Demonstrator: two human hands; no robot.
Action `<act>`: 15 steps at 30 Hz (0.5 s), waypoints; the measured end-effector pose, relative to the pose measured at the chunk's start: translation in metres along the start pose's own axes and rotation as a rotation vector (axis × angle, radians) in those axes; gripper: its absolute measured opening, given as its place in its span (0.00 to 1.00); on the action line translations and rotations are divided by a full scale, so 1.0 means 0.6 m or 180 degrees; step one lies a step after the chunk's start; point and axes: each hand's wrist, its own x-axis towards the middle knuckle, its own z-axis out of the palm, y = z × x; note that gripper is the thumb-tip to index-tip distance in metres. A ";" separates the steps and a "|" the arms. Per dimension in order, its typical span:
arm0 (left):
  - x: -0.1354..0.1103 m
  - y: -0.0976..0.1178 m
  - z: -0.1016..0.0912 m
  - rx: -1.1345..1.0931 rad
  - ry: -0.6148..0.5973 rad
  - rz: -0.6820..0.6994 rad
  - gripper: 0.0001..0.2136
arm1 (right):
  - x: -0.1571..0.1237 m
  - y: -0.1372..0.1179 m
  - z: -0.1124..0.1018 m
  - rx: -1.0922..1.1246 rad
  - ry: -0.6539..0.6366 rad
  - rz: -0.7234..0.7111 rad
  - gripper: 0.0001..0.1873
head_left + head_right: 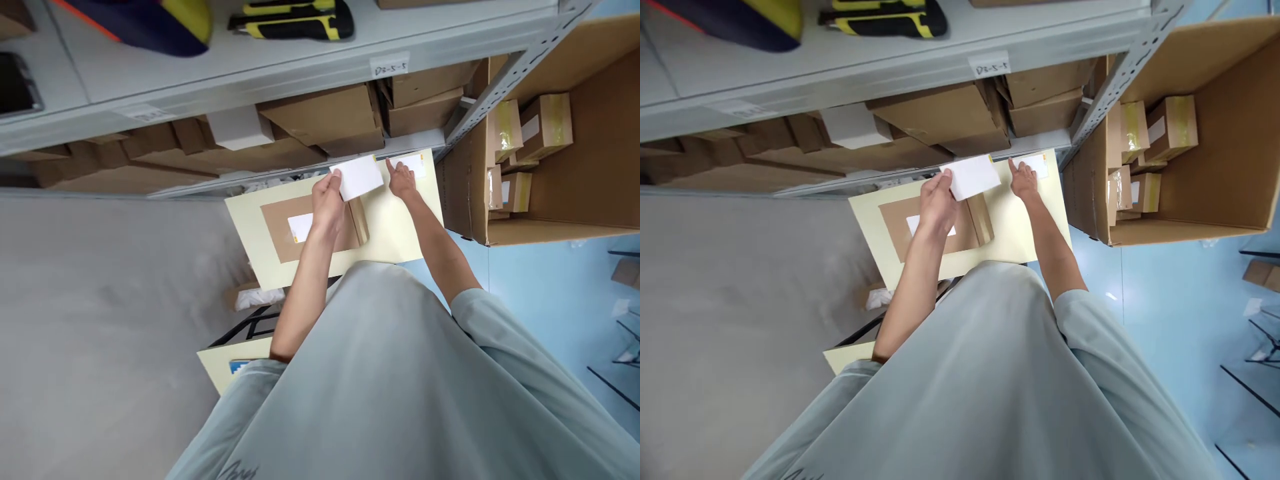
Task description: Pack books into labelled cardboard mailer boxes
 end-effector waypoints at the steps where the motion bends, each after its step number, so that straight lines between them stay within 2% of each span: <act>1: -0.026 0.025 -0.022 -0.0127 -0.0125 -0.0063 0.15 | -0.002 -0.002 -0.007 -0.0007 0.0002 0.0012 0.45; 4: -0.096 0.084 -0.096 -0.0484 -0.0318 -0.0320 0.10 | -0.020 -0.008 -0.028 0.0166 0.0069 0.0059 0.40; 7: -0.143 0.111 -0.170 -0.0728 -0.0277 -0.0434 0.09 | -0.081 -0.028 -0.040 0.0794 0.0428 -0.0066 0.30; 8: -0.153 0.114 -0.192 -0.0772 -0.0237 -0.0449 0.08 | -0.115 -0.040 -0.040 0.1147 0.0647 -0.0215 0.27; 11: -0.174 0.115 -0.247 -0.0844 -0.0137 -0.0481 0.09 | -0.254 -0.102 -0.038 0.2383 0.1020 -0.0919 0.29; 13: -0.182 0.116 -0.274 -0.0890 -0.0131 -0.0470 0.09 | -0.353 -0.160 -0.035 0.2924 0.0815 -0.1103 0.28; 15: -0.187 0.121 -0.294 -0.0933 -0.0188 -0.0442 0.08 | -0.431 -0.219 -0.031 0.3234 0.0551 -0.1118 0.27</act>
